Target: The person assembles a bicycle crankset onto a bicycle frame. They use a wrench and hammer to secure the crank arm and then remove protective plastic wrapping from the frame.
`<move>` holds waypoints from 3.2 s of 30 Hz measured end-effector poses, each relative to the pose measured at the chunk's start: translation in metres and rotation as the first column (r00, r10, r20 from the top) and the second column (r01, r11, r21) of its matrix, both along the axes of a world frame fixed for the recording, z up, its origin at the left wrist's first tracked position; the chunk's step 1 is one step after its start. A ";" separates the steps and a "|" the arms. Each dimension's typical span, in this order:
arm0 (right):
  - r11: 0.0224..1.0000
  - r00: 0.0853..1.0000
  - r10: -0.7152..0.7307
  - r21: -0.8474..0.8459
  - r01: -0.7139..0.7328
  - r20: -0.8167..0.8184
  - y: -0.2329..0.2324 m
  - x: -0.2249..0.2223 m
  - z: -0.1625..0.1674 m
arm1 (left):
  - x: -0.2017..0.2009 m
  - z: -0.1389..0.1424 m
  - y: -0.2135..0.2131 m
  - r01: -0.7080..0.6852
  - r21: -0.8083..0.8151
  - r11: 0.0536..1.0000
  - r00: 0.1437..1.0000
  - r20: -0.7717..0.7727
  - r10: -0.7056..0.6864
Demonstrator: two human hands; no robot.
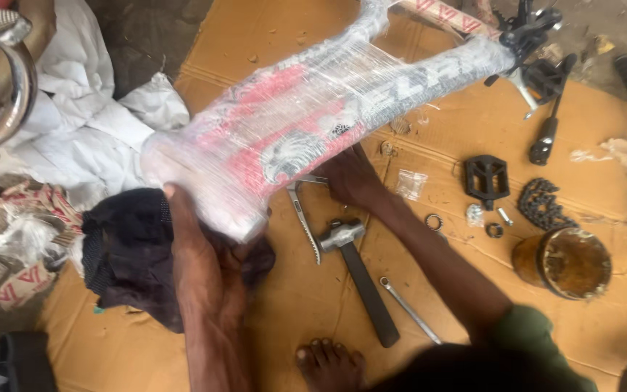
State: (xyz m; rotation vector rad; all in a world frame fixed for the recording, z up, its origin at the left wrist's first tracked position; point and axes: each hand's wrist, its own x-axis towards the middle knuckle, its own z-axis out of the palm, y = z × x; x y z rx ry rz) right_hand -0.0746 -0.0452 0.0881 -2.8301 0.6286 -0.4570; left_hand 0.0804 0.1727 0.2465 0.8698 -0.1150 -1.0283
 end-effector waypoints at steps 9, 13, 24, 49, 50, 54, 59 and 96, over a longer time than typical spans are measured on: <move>0.974 0.968 0.224 0.014 -0.224 -0.116 -0.015 0.006 0.005 | 0.003 -0.014 -0.012 -0.196 0.359 0.912 0.980 0.043 0.194; 0.985 0.937 0.110 0.159 -0.060 -0.332 -0.011 0.000 -0.004 | 0.010 -0.034 -0.008 -0.096 0.401 0.911 0.992 -0.036 0.120; 0.679 0.729 -0.535 0.296 0.672 -0.426 0.169 -0.107 0.048 | 0.002 -0.084 0.005 0.023 0.340 0.940 0.968 -0.241 0.064; 0.415 -0.003 -0.446 -0.210 0.885 -0.895 0.310 -0.272 0.101 | -0.057 -0.134 -0.013 0.056 0.221 0.974 0.921 -0.387 0.034; 0.394 -0.109 -0.379 -0.267 0.879 -0.919 0.308 -0.269 0.111 | -0.064 -0.138 -0.014 0.087 0.245 0.966 0.918 -0.396 0.018; 0.477 0.213 -0.572 -0.110 0.872 -0.792 0.270 -0.229 0.138 | -0.098 -0.165 -0.014 0.249 0.252 0.935 0.885 -0.452 -0.114; 0.802 0.774 -0.534 0.086 0.591 -0.339 0.209 -0.163 0.123 | -0.103 -0.208 -0.017 0.410 0.319 0.854 0.881 -0.380 -0.280; 0.899 0.833 -0.437 0.128 0.420 0.340 0.199 -0.065 0.006 | 0.000 -0.154 -0.002 0.395 0.101 0.913 -0.511 0.850 0.127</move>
